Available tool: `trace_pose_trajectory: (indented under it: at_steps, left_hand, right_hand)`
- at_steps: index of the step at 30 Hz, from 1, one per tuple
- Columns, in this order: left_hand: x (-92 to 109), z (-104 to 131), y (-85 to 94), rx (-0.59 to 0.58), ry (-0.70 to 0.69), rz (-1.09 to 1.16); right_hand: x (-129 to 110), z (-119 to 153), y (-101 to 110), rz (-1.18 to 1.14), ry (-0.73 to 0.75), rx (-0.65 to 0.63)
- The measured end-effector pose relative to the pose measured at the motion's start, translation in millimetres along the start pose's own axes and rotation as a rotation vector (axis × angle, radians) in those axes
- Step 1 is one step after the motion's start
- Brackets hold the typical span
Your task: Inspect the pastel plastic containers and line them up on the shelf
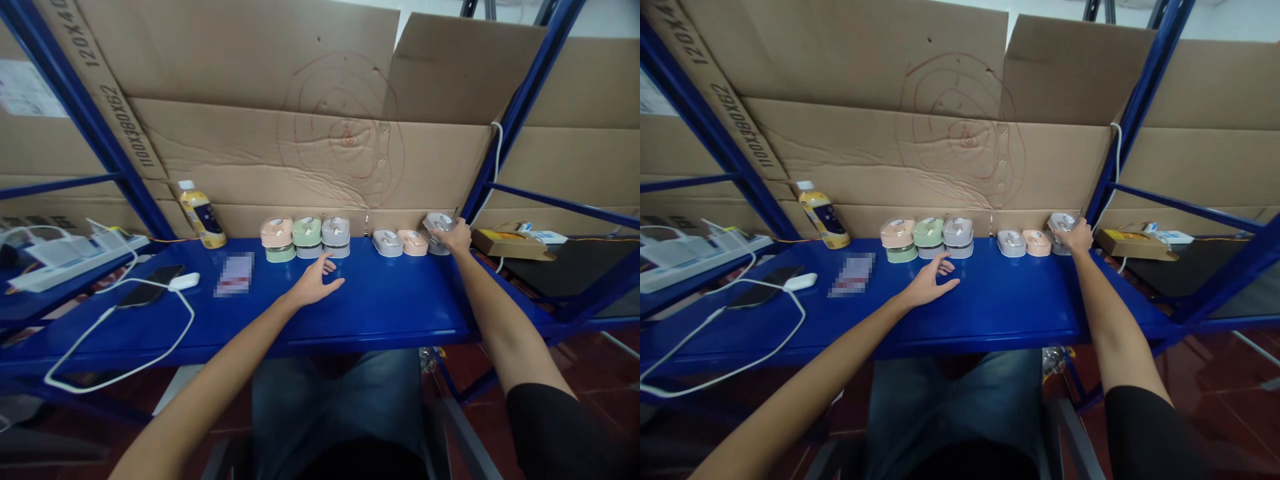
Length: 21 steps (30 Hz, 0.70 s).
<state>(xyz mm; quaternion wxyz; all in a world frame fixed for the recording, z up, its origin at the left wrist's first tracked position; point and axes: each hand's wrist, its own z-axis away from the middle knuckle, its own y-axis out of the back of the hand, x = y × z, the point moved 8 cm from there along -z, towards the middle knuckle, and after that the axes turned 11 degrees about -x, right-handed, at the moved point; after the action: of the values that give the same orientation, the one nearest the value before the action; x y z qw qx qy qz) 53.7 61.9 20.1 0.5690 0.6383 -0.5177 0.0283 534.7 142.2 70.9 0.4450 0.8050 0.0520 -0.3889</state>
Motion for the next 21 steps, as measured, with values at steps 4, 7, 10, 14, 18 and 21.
trace_pose_trajectory:
  at_steps: [4, 7, 10, 14, 18, 21]
  left_hand:
    - [0, 0, 2.3, 0.01, -0.005, -0.009]
    - [0, 0, 1.7, -0.006, -0.001, -0.022]
    - [1, -1, 1.4, -0.015, 0.007, -0.027]
    - [2, -1, 1.6, -0.017, 0.003, -0.027]
    - [0, -2, -0.3, -0.018, 0.001, -0.031]
    - [-3, -3, -1.9, -0.019, -0.002, -0.027]
  right_hand:
    - [13, -7, -9, -0.027, -0.006, 0.001]
    - [27, -13, -10, -0.192, -0.037, 0.023]
    - [38, -18, -17, -0.32, -0.069, -0.029]
    - [35, -15, -26, -0.338, -0.027, -0.075]
    - [18, -1, -38, -0.323, 0.018, -0.113]
    - [2, 10, -50, -0.305, 0.042, -0.15]
